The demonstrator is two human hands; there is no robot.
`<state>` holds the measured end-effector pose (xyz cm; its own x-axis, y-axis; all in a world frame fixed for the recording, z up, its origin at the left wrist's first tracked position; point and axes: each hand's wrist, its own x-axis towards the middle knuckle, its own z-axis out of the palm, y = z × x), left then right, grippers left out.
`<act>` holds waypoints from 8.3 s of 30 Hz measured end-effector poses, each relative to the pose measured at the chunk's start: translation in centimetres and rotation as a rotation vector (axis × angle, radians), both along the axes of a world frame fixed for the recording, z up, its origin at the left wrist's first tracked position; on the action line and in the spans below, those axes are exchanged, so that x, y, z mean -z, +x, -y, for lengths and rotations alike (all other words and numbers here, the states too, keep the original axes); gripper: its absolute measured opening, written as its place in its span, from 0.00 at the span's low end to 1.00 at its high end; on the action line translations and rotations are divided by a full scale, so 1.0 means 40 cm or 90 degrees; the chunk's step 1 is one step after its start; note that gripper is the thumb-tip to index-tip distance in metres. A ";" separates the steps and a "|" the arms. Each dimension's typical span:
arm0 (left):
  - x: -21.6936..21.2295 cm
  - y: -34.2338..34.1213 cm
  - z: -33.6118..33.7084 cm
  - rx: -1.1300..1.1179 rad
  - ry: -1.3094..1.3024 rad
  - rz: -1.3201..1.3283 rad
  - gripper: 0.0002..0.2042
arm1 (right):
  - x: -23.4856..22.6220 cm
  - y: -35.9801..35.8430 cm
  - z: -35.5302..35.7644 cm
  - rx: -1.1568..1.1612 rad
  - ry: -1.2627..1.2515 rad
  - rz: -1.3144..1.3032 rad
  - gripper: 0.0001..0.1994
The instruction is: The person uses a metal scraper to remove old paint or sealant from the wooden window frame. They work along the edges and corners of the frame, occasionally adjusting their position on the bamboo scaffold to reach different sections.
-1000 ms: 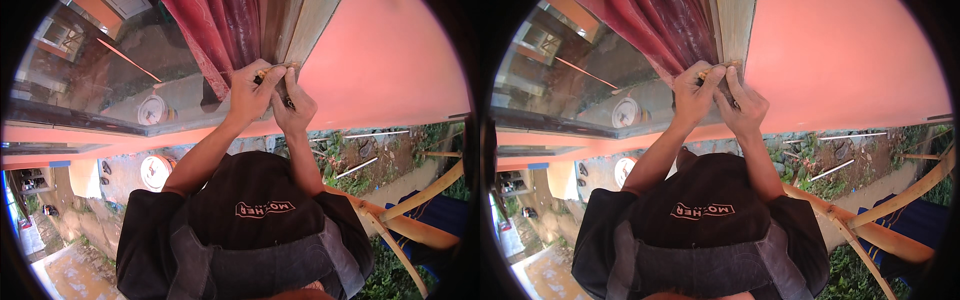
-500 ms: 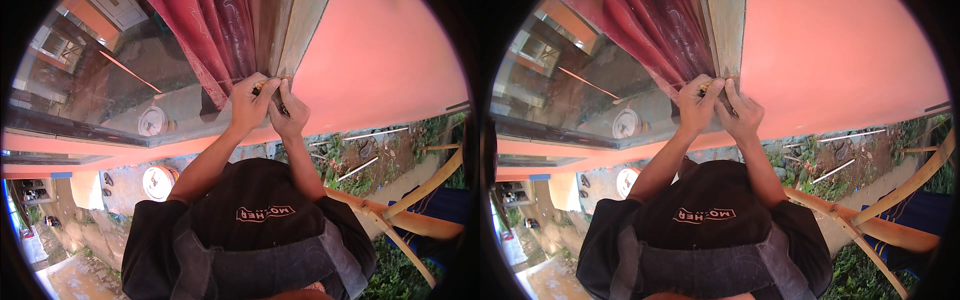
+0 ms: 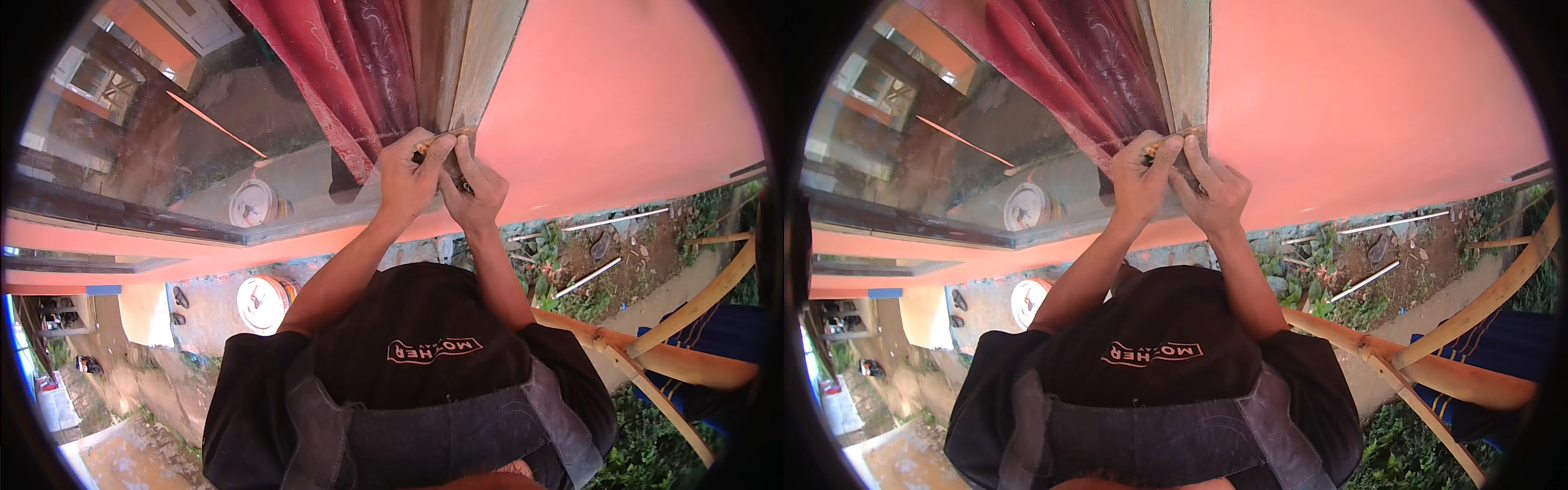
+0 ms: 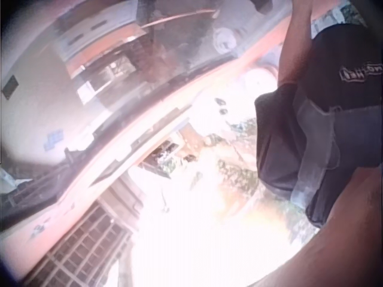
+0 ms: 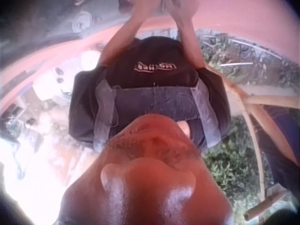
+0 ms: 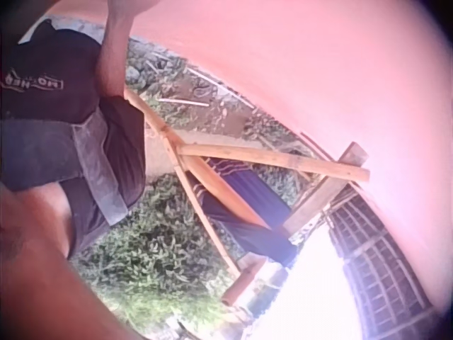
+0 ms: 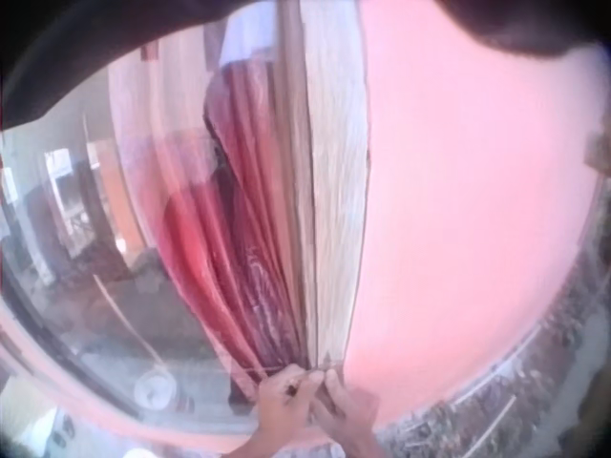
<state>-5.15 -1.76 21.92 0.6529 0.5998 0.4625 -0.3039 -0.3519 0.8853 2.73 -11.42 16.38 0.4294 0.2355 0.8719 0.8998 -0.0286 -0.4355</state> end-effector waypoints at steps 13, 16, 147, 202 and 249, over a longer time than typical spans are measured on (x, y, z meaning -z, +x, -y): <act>0.024 0.000 0.004 -0.005 -0.009 -0.027 0.17 | 0.035 0.006 -0.007 0.014 0.008 0.014 0.34; 0.043 0.001 0.003 -0.006 -0.009 -0.029 0.17 | 0.031 0.004 0.006 0.021 -0.014 0.017 0.33; -0.012 -0.533 -0.439 0.268 0.200 -0.039 0.17 | 0.074 -0.071 -0.182 0.340 0.471 -0.358 0.08; 0.037 -0.281 -0.289 0.221 0.094 -0.125 0.18 | 0.055 -0.380 -0.088 0.113 0.124 -0.425 0.18; 0.217 -0.041 -0.044 0.107 -0.119 -0.112 0.10 | 0.214 -0.106 -0.052 0.185 -0.034 -0.049 0.29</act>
<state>-6.78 -0.01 13.24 0.8109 0.5403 0.2248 -0.1798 -0.1355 0.9743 -1.49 -9.33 7.82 0.5498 0.1377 0.8239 0.8150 -0.3045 -0.4930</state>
